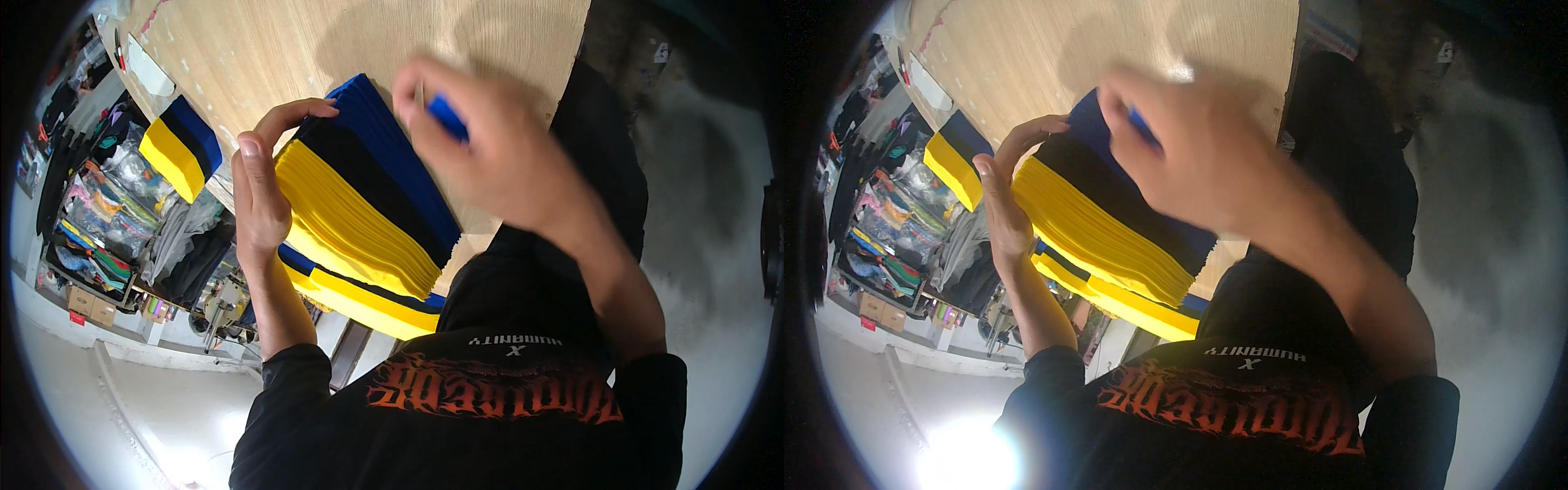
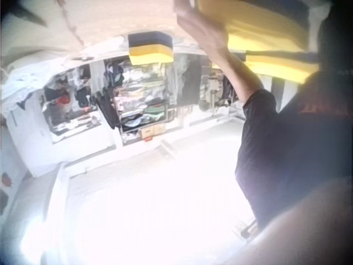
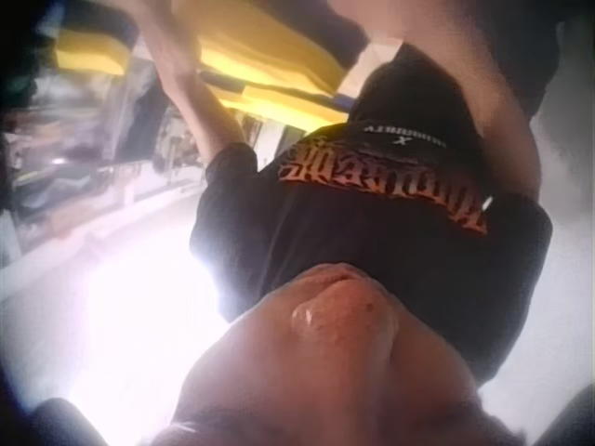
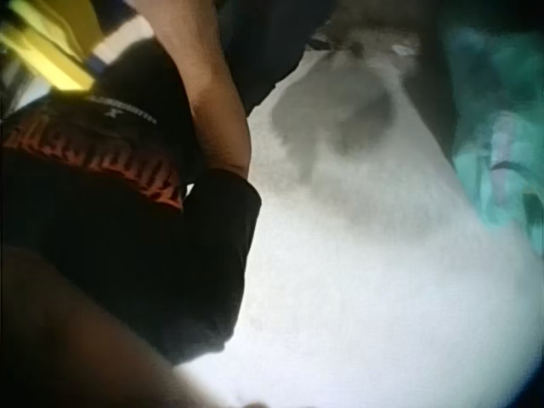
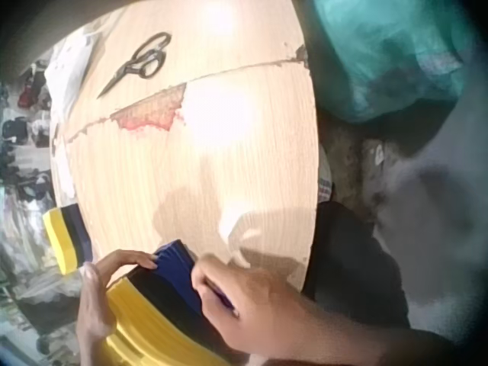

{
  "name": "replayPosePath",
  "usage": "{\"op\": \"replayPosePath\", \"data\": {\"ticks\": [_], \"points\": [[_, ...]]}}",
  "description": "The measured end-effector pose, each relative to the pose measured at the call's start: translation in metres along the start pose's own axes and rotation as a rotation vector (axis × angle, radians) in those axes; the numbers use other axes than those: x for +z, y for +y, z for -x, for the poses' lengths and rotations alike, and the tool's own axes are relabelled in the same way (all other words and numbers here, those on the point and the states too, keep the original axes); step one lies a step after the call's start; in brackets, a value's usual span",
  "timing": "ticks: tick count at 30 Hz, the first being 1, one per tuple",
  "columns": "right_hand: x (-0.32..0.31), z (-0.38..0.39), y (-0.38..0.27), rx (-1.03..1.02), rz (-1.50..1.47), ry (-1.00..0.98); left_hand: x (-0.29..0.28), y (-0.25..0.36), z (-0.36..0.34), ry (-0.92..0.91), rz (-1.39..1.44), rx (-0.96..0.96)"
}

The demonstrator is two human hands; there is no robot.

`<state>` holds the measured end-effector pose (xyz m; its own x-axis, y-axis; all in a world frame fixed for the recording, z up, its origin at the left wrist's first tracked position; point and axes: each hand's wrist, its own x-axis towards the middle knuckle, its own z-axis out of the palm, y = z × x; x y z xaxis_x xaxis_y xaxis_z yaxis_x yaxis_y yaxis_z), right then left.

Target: The person aligns and stacks yellow and blue fabric pieces on a work table, then uses scissors to trim the edges of the stacked layers. The person repeatedly lifts, aligns, and cuts the fabric pieces, placing trimmed pieces aside.

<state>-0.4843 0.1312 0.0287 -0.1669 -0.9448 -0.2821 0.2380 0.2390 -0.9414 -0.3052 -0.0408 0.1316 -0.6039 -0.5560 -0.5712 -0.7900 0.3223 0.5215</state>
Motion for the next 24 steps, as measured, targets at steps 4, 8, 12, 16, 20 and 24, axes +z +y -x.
{"op": "replayPosePath", "data": {"ticks": [4,8,12,16,20,24], "points": [[0.039,0.034,0.017,0.056,-0.012,0.032,-0.002,0.001,0.005,0.021,-0.046,0.025],[0.051,0.038,0.023,0.076,-0.043,0.034,0.000,0.002,0.013,0.069,0.015,0.000],[0.059,0.040,0.031,0.041,-0.030,0.082,-0.002,-0.007,0.023,0.104,0.020,-0.002],[0.063,0.040,0.037,-0.012,-0.041,0.119,-0.007,-0.012,0.027,0.077,0.075,-0.020],[0.060,0.041,0.037,-0.053,-0.037,0.099,-0.009,-0.015,0.031,0.080,0.078,-0.028],[0.057,0.039,0.035,-0.004,0.000,0.076,-0.005,-0.012,0.032,0.168,0.069,-0.034]]}}
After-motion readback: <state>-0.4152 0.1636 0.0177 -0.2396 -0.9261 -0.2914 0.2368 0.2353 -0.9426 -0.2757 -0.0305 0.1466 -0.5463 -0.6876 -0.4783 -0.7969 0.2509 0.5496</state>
